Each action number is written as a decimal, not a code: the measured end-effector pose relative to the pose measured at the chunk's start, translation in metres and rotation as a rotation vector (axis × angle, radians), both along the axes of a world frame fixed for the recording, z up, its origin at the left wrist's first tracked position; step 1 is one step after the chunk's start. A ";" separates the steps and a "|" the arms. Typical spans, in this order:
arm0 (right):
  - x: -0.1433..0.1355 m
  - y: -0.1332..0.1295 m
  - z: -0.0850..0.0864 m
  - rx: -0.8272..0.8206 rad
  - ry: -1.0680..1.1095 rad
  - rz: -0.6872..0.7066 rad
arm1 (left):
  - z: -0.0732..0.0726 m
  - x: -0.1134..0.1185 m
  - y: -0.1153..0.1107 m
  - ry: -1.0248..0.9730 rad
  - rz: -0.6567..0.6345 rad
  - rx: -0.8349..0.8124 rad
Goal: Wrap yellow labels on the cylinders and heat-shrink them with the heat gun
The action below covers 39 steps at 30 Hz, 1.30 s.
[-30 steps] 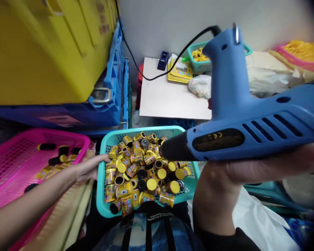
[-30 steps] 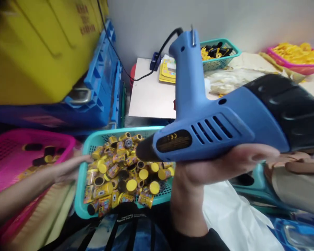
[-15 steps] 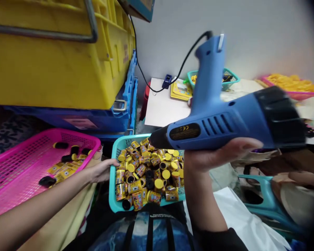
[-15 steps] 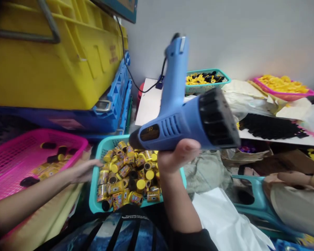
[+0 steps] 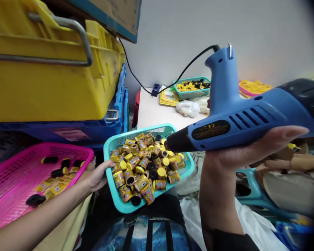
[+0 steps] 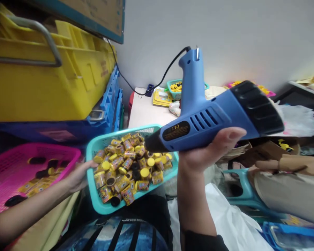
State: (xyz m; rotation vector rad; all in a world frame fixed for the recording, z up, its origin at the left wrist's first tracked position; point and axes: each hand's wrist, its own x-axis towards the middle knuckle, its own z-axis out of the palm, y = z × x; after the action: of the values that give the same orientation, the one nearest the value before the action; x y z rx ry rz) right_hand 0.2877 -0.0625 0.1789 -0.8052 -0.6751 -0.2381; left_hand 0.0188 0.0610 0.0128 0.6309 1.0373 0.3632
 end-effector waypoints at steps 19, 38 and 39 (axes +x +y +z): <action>0.019 0.033 -0.031 0.020 0.132 -0.029 | 0.000 0.042 -0.002 0.105 -0.334 0.157; 0.030 0.026 -0.039 0.079 0.070 -0.130 | -0.043 0.120 -0.019 0.258 0.176 0.150; 0.027 0.026 -0.038 0.073 0.074 -0.129 | -0.047 0.113 -0.043 0.234 0.211 0.119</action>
State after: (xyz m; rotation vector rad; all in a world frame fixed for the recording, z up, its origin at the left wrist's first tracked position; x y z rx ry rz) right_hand 0.3148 -0.0368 0.1412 -0.7850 -0.5428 -0.3458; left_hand 0.1323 0.0181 -0.0342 0.6839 1.3188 0.5478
